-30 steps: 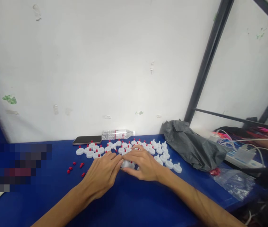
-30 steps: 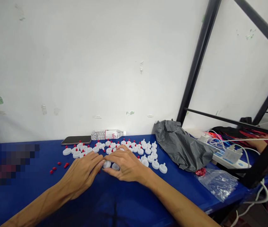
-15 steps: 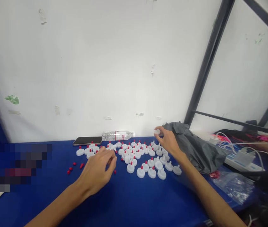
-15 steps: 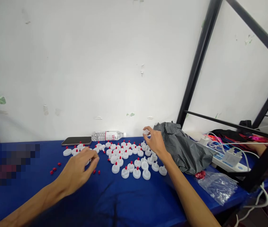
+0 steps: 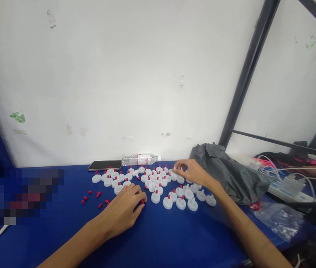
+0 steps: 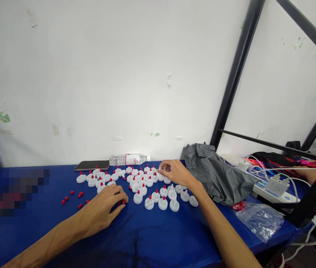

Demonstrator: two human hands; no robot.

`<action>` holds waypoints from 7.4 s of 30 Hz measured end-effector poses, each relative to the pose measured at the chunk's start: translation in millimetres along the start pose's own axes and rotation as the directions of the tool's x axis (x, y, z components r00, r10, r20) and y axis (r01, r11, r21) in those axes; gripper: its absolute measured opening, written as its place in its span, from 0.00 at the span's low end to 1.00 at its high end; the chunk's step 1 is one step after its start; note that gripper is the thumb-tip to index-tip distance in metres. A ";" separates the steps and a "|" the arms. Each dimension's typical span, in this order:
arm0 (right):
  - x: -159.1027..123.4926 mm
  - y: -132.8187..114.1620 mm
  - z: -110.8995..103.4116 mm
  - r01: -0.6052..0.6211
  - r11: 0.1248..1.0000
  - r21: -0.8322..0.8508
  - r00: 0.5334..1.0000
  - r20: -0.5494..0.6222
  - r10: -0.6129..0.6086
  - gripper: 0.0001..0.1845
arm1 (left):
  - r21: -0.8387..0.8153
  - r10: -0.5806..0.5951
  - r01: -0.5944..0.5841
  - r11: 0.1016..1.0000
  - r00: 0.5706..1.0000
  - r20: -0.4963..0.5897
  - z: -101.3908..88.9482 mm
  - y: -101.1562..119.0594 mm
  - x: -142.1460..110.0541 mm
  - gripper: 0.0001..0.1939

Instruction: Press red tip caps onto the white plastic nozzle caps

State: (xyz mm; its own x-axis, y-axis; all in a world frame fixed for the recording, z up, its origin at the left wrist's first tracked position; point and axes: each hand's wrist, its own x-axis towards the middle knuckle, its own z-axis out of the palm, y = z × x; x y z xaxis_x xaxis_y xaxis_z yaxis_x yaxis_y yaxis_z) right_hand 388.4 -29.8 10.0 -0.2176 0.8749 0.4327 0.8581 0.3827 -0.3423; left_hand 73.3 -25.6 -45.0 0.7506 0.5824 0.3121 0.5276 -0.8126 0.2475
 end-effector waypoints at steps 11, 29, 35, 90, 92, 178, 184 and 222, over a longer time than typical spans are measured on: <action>-2.2 -12.5 -2.7 -0.034 0.997 0.071 0.986 0.165 0.022 0.18 | 0.008 -0.016 0.016 1.000 1.000 -0.015 -0.8 -2.2 -0.1 0.08; -7.4 -33.9 -10.9 -0.071 0.892 0.447 0.986 0.166 -0.005 0.16 | -0.012 0.055 -0.060 0.998 0.959 -0.277 -14.1 8.6 3.2 0.11; -10.1 -62.6 9.3 0.040 0.906 0.422 0.994 0.078 -0.080 0.12 | 0.035 0.078 -0.070 0.997 0.933 -0.351 -18.1 13.5 3.2 0.11; -10.1 -28.9 10.4 0.164 0.962 -0.220 0.794 -0.550 -0.261 0.10 | -0.494 -0.226 0.106 0.863 0.955 -0.190 -30.8 0.5 5.3 0.27; -8.1 -13.9 -1.7 0.021 0.979 -0.202 0.779 -0.611 -0.142 0.13 | -0.219 -0.218 0.161 0.962 0.939 -0.266 -34.8 -11.5 3.2 0.24; -10.9 -25.2 -6.9 0.083 0.994 -0.067 0.994 0.077 -0.078 0.10 | 0.080 0.065 -0.050 0.995 0.979 -0.192 -10.5 -6.3 7.5 0.13; -14.7 -24.8 -14.3 -0.044 0.999 0.018 0.947 0.319 0.036 0.09 | 0.031 0.141 -0.139 0.990 0.984 -0.106 3.0 -8.1 6.1 0.07; -23.3 -83.0 31.2 -0.129 0.713 0.689 0.935 0.323 -0.143 0.21 | 0.195 0.267 -0.220 0.956 0.927 -0.263 -13.8 21.3 3.7 0.11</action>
State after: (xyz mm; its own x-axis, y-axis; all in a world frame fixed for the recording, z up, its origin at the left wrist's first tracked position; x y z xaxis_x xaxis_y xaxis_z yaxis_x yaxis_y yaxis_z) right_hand 307.8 -72.7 2.3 -0.4768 0.8595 0.1842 0.3199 0.3648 -0.8744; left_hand 81.8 -40.5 -25.9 0.7323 0.3288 0.5964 0.4169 -0.9089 -0.0107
